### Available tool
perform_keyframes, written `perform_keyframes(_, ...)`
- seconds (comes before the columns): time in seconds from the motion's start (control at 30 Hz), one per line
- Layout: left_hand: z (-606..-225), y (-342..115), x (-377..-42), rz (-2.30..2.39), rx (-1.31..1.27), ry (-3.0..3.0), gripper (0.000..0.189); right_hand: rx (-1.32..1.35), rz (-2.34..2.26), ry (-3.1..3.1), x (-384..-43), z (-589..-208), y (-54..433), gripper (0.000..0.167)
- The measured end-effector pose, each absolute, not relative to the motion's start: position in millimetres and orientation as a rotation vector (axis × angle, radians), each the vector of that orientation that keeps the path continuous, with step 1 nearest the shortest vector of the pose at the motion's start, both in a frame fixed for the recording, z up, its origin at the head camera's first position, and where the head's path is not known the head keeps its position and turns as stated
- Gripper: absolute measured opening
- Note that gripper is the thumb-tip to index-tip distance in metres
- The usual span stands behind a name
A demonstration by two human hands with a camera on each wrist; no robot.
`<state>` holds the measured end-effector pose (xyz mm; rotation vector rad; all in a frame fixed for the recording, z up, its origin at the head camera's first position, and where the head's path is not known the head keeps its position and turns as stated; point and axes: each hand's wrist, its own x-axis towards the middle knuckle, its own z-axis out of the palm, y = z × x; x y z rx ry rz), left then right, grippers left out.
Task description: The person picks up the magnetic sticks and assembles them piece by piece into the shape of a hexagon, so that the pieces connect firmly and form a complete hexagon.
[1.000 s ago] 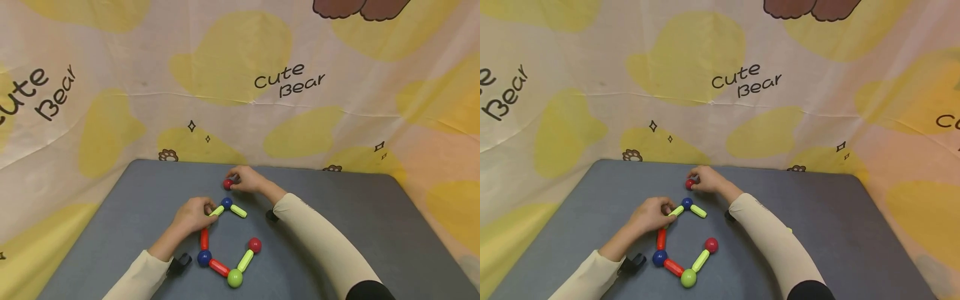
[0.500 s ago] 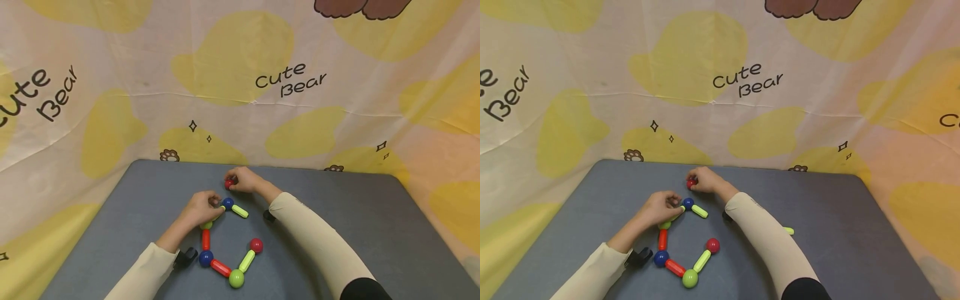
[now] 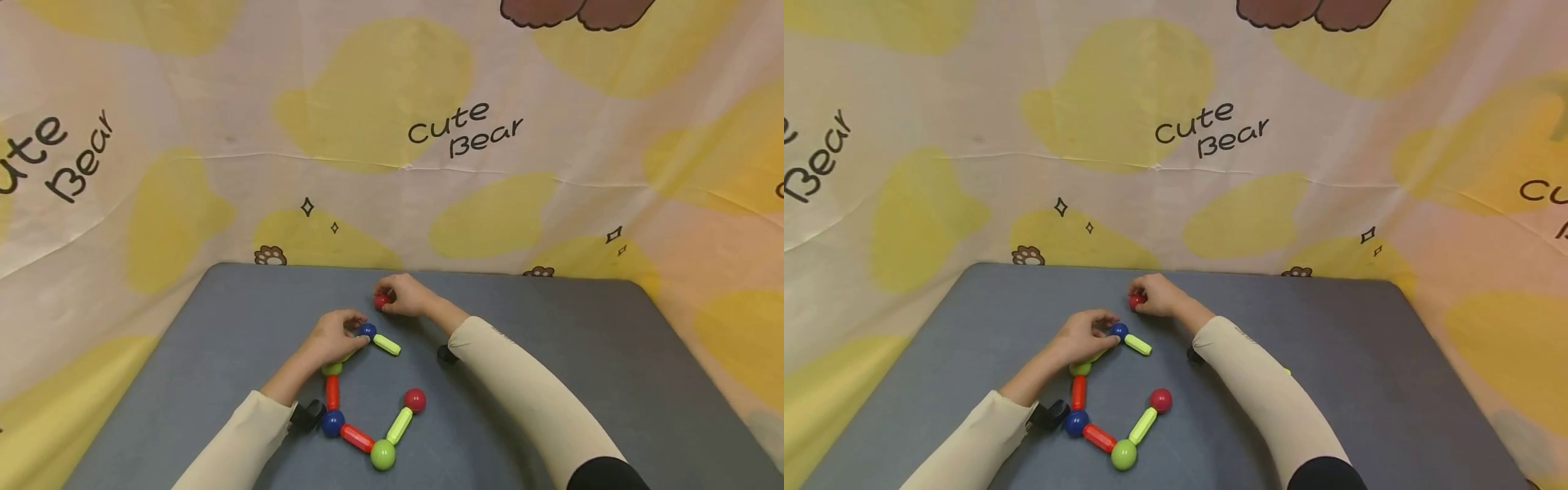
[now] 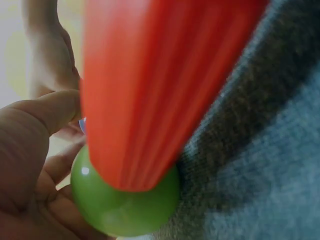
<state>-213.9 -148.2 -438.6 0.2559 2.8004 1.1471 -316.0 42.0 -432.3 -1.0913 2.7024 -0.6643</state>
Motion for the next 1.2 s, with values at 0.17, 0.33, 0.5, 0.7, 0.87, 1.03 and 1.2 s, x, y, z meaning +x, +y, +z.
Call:
perform_keyframes(0.17, -440, -147, -215, 1.115, 0.288, 2.789, 0.032, -1.145, -0.659, 2.702, -307, -429, 56, 0.028)
perform_keyframes(0.33, -441, -144, -217, 1.095, 0.311, 2.795, 0.029, -1.15, -0.683, 2.703, -291, -422, 71, 0.027)
perform_keyframes(0.5, -444, -139, -218, 1.114, 0.305, 2.814, 0.027, -1.086, -0.748, 2.735, -272, -420, 86, 0.023)
perform_keyframes(0.7, -445, -134, -219, 1.136, 0.281, 2.83, 0.027, -1.015, -0.805, 2.726, -250, -421, 102, 0.022)
perform_keyframes(0.87, -445, -132, -219, 1.14, 0.291, 2.833, 0.027, -1.008, -0.807, 2.706, -238, -426, 110, 0.022)
perform_keyframes(1.03, -444, -128, -220, 1.16, 0.315, 2.841, 0.028, -1.007, -0.826, 2.7, -230, -429, 113, 0.021)
perform_keyframes(1.2, -444, -124, -219, 1.191, 0.333, 2.84, 0.027, -0.982, -0.85, 2.708, -226, -431, 114, 0.022)
